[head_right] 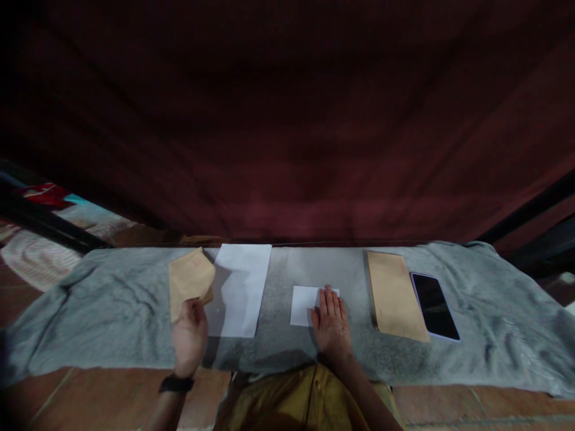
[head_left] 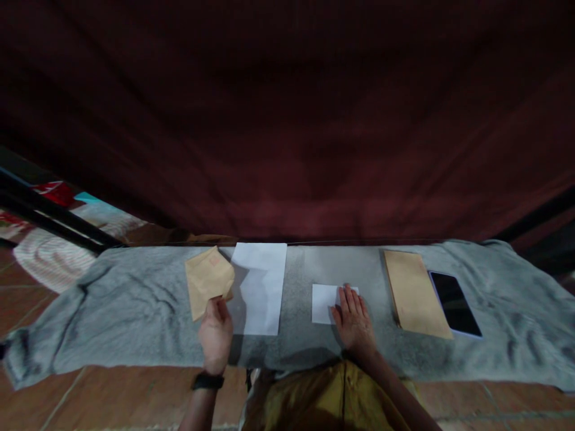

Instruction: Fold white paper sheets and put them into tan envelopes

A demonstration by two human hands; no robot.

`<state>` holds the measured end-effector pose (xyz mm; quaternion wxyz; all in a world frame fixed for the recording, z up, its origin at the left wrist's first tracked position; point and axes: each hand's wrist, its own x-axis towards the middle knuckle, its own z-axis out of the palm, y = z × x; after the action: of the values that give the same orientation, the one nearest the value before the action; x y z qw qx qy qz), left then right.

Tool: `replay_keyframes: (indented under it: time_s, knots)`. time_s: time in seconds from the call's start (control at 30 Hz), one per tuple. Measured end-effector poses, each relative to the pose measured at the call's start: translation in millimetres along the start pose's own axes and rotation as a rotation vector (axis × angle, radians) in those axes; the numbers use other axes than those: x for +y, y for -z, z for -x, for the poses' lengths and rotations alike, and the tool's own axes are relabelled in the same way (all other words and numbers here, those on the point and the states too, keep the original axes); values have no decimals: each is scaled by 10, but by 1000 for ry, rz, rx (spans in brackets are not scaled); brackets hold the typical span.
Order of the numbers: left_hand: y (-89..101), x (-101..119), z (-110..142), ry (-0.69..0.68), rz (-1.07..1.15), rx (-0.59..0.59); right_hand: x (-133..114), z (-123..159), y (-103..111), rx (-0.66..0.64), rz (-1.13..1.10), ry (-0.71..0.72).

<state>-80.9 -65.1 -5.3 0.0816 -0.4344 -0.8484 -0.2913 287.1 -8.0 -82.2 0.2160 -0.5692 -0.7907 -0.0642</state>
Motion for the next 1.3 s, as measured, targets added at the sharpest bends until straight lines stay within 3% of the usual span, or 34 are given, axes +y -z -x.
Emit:
replay_keyframes:
  time_s: [0.1, 0.23, 0.3, 0.43, 0.63, 0.87, 1.3]
  knots:
    - [147, -131, -145, 143, 115, 141, -3, -4, 16, -3, -5, -2]
    - [348, -247, -321, 166, 116, 291, -3, -8, 19, -14, -12, -10]
    - [396, -256, -347, 148, 101, 306, 1, -5, 11, -19, -16, -13]
    - [321, -171, -226, 12, -5, 162, 11, 4, 3, -3, -26, -4]
    - [-16, 79, 123, -319, -101, -128, -5, -9, 37, -5, -16, -7]
    - [-249, 467, 455, -505, -133, -241, 9, -3, 18, 10, -26, 6]
    - [-369, 714, 540, -379, -248, -364, -7, -28, 60, 2, -38, -4]
